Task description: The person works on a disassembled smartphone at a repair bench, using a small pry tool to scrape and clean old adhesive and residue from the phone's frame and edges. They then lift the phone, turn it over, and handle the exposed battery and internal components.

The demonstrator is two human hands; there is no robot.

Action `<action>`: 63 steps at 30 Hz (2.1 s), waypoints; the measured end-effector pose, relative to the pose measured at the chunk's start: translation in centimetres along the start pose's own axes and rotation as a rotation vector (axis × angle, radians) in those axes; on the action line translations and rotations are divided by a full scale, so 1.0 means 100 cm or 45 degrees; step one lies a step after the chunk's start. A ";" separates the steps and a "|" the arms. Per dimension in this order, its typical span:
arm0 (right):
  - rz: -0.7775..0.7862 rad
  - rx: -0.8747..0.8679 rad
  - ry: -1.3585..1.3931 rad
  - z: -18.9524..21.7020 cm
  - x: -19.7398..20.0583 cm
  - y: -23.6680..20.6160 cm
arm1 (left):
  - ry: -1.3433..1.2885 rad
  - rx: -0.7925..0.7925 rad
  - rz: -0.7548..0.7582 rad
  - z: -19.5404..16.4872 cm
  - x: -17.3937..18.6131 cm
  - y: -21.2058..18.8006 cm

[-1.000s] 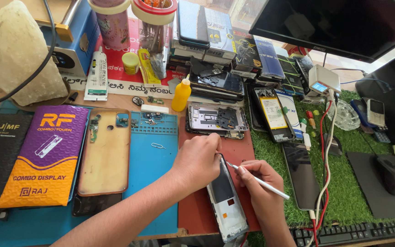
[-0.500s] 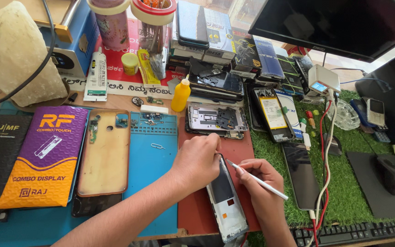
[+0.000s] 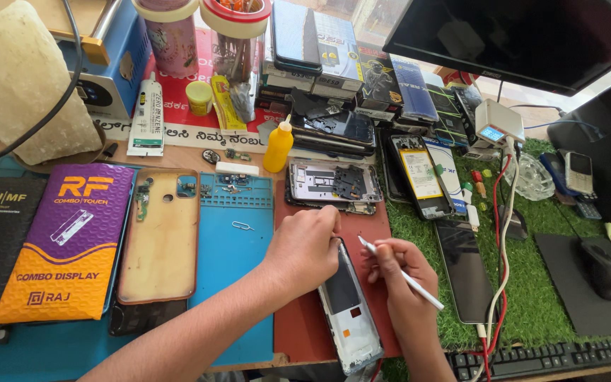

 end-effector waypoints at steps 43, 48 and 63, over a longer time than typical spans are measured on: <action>0.241 -0.008 -0.122 0.019 -0.005 0.016 | 0.153 -0.008 -0.019 -0.010 0.013 -0.006; 0.331 0.065 -0.112 0.024 -0.002 0.016 | 0.263 -0.210 -0.145 -0.017 0.020 -0.007; 0.206 0.037 -0.040 0.022 -0.001 0.013 | 0.358 -0.226 -0.053 -0.010 0.015 -0.006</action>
Point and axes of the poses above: each hand's wrist, its own y-axis towards the middle knuckle, its own x-axis out of the back of the hand, z = x × y, the point moved 4 cm from there along y, towards the middle knuckle, and after that the axes turned 3 degrees about x, right-handed, at the moved point
